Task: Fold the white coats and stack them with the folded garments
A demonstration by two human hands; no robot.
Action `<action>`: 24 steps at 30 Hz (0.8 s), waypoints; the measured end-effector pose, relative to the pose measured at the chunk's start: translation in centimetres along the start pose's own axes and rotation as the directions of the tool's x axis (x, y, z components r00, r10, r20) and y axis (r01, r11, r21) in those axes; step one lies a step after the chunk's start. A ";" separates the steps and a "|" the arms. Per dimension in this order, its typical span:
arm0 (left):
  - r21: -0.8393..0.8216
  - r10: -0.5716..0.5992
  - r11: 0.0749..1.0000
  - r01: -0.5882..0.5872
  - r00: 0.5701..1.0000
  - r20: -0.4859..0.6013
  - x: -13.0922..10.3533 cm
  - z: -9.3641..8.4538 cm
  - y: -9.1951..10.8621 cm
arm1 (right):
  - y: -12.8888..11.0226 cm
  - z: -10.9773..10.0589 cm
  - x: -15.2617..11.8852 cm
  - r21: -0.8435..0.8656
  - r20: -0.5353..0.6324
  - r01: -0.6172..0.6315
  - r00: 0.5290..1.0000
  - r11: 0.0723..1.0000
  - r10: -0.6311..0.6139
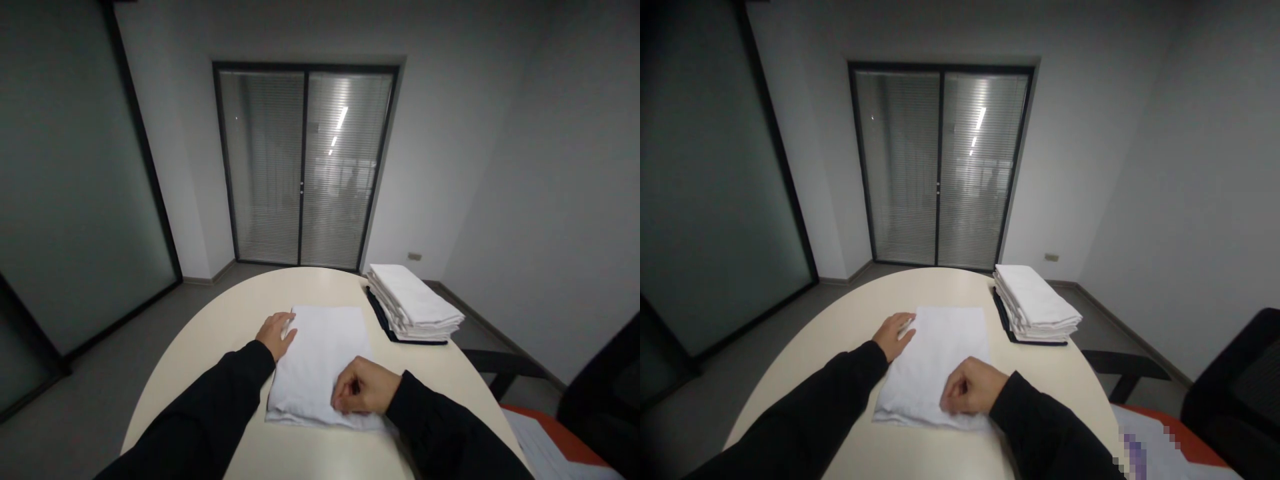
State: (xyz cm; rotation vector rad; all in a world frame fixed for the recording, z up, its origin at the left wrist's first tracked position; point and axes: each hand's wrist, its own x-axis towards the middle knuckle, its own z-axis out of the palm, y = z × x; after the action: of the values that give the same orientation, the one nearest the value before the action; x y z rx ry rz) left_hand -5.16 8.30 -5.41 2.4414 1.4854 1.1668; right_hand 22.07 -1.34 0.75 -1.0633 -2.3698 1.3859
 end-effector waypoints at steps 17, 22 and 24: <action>-0.328 0.107 0.943 -0.052 0.983 0.150 -0.5 0.4 0.6 | 10.1 -5.9 1.5 -0.204 -0.794 0.018 0.582 0.979 -0.176; -0.326 -0.024 0.944 0.043 0.998 0.063 -0.1 0.6 0.2 | 10.7 -5.6 2.2 -0.161 -0.770 -0.033 0.630 0.986 -0.104; -0.302 -0.077 0.950 0.073 0.997 -0.004 0.3 0.7 -0.3 | 10.3 -5.7 2.1 -0.170 -0.767 -0.065 0.635 0.983 -0.091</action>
State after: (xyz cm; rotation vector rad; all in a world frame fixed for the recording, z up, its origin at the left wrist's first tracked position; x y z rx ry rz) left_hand -4.85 8.96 -5.85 2.1601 1.2798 1.2916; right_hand 28.36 7.12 -5.02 -1.3314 -1.8299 0.4909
